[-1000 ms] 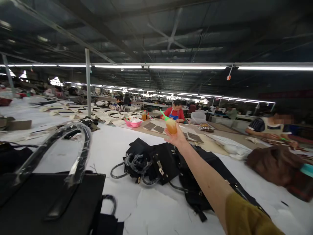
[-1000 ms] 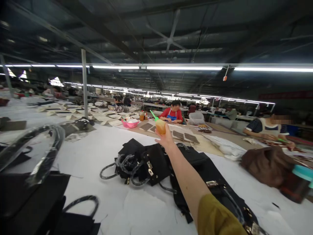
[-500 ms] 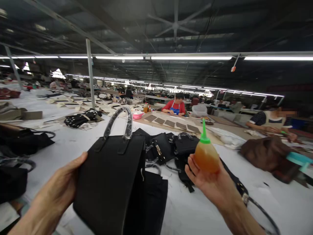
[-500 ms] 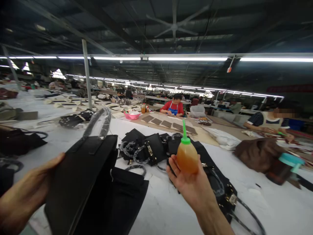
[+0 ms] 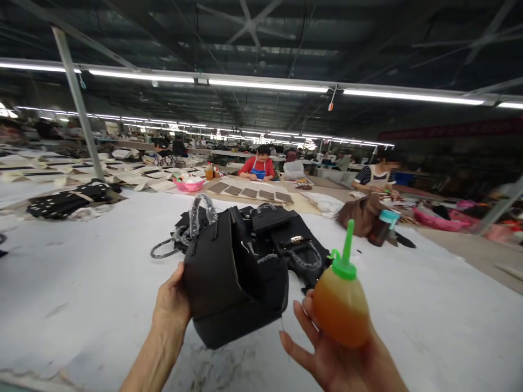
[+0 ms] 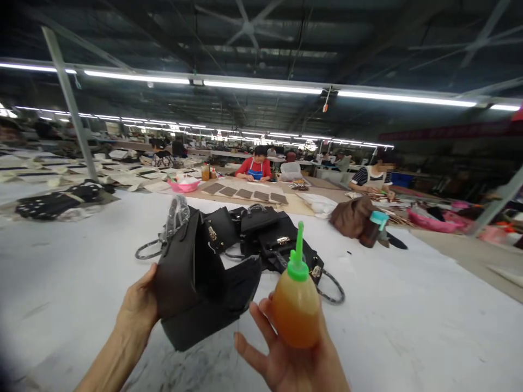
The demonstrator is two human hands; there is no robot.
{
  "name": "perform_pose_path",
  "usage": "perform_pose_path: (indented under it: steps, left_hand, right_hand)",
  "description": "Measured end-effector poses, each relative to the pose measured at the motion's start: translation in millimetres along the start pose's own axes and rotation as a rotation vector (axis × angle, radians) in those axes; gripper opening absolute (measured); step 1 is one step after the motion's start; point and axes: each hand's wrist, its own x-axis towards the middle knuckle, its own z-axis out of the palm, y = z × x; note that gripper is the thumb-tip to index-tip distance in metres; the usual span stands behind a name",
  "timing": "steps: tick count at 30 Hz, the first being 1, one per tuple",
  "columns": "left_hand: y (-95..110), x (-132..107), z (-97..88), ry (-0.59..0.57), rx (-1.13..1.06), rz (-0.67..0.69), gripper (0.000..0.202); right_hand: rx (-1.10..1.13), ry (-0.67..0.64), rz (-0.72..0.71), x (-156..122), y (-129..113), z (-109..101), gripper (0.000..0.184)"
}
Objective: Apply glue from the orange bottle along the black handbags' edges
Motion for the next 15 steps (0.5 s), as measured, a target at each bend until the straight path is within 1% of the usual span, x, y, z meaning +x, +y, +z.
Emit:
perform_pose_path:
  steps: [3,5,7,8,9,11,13,15]
  left_hand:
    - [-15,3,17.6,-0.014,-0.110,0.050,0.042]
    - [-28,4,27.2,-0.037,-0.191,0.087,0.040]
    - [-43,3,28.1,-0.084,-0.257,0.080,0.039]
    - [-53,2,23.4,-0.117,-0.274,0.054,0.040]
    - [-62,0,14.7,-0.152,-0.274,0.013,0.040]
    - [-82,-4,-14.1,-0.220,-0.224,-0.083,0.041]
    - [-99,-11,-52.1,-0.222,-0.122,-0.164,0.043]
    - [-109,-20,-88.5,-0.198,-0.044,-0.310,0.053]
  right_hand:
    - [-0.025,-0.032,-0.046,11,-9,4,0.026]
    - [-0.026,0.004,-0.091,23,-16,8,0.026]
    - [-0.024,0.067,-0.139,35,-23,11,0.033]
    - [-0.031,0.095,-0.159,41,-27,12,0.039]
    - [-0.046,0.115,-0.172,45,-30,11,0.043]
    - [-0.084,0.135,-0.181,50,-35,6,0.041]
    - [-0.103,0.143,-0.172,48,-37,-2,0.031]
    - [-0.124,0.160,-0.149,43,-37,-13,0.028]
